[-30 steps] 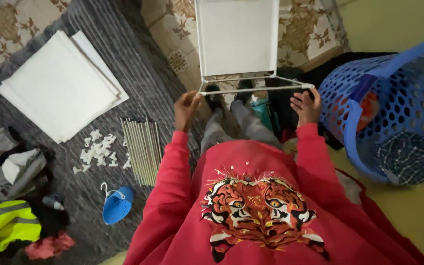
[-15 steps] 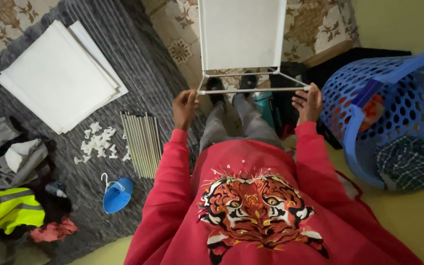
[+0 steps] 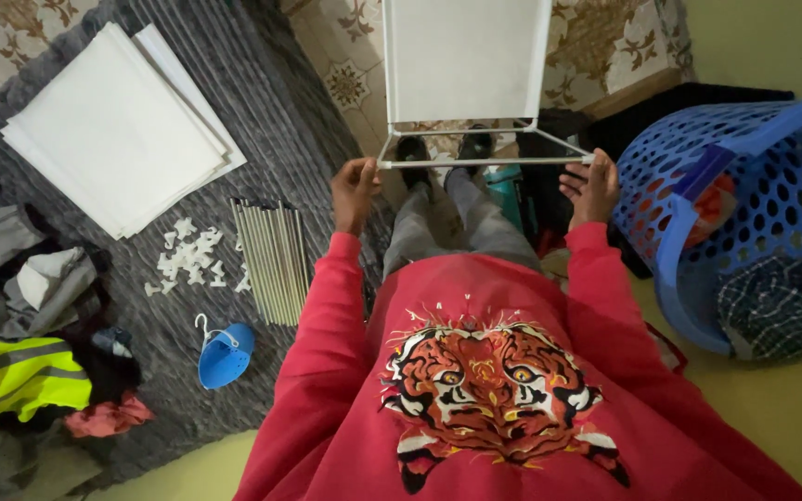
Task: Assembling a modular plastic storage shelf with metal support rods and connectors.
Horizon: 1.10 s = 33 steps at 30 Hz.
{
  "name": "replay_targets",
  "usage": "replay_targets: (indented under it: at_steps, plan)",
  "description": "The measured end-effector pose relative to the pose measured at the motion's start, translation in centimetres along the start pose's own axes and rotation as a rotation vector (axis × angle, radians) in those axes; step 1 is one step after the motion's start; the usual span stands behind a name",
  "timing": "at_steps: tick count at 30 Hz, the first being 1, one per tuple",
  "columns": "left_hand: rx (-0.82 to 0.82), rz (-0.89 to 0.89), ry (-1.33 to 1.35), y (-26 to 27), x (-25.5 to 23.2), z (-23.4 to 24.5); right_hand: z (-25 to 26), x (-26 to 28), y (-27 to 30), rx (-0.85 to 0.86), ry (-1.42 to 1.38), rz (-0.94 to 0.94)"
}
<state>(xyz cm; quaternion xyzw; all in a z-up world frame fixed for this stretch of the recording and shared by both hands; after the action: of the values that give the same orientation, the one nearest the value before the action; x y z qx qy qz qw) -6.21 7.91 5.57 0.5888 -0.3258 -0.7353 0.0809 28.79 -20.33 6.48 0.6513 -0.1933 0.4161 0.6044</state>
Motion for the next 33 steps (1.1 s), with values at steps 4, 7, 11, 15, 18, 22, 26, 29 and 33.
replay_targets:
  at_steps: [4, 7, 11, 15, 18, 22, 26, 29, 33]
  plan:
    - [-0.002, 0.027, -0.004, 0.9, -0.9, -0.3, -0.6, 1.3, 1.6, -0.008, 0.025, 0.007]
    - [-0.007, 0.000, 0.019, 0.6, -1.2, -0.5, -1.1, 2.1, 1.9, -0.006, 0.012, 0.001]
    - [-0.031, 0.025, -0.007, 0.7, -0.1, -0.6, -0.7, 1.4, 1.8, -0.005, 0.052, -0.001]
    - [-0.094, 0.087, 0.056, 0.5, 0.6, -0.7, -0.7, 1.4, 2.0, -0.021, 0.013, -0.032]
    - [-0.085, 0.111, 0.113, 0.6, 1.5, -0.3, 0.0, 0.2, 1.9, -0.038, -0.021, -0.064]
    - [-0.061, 0.116, 0.164, 1.1, 1.2, -0.3, 0.5, -0.6, 1.8, 0.012, -0.050, -0.056]
    - [-0.074, 0.073, 0.139, 1.8, -0.4, -0.5, 0.9, -1.5, 1.2, 0.019, -0.069, -0.073]
    - [-0.070, 0.055, 0.126, 2.3, -0.8, -0.5, 1.1, -2.4, 0.9, 0.030, -0.085, -0.089]
    - [-0.043, 0.073, 0.063, 2.3, -1.3, -0.7, 1.0, -2.7, 0.7, 0.005, -0.098, -0.095]
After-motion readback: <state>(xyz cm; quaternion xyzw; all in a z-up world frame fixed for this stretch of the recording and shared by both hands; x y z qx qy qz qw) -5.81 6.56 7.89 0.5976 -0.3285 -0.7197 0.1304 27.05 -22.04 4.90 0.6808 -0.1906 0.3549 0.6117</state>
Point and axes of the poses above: each hand's wrist, its own y-axis away from the middle knuckle, its own z-axis out of the back of the hand, x = y × z, the point moved 2 cm from there along -y, towards the middle knuckle, and after that the axes turned 3 degrees about -x, right-handed, at the moved point
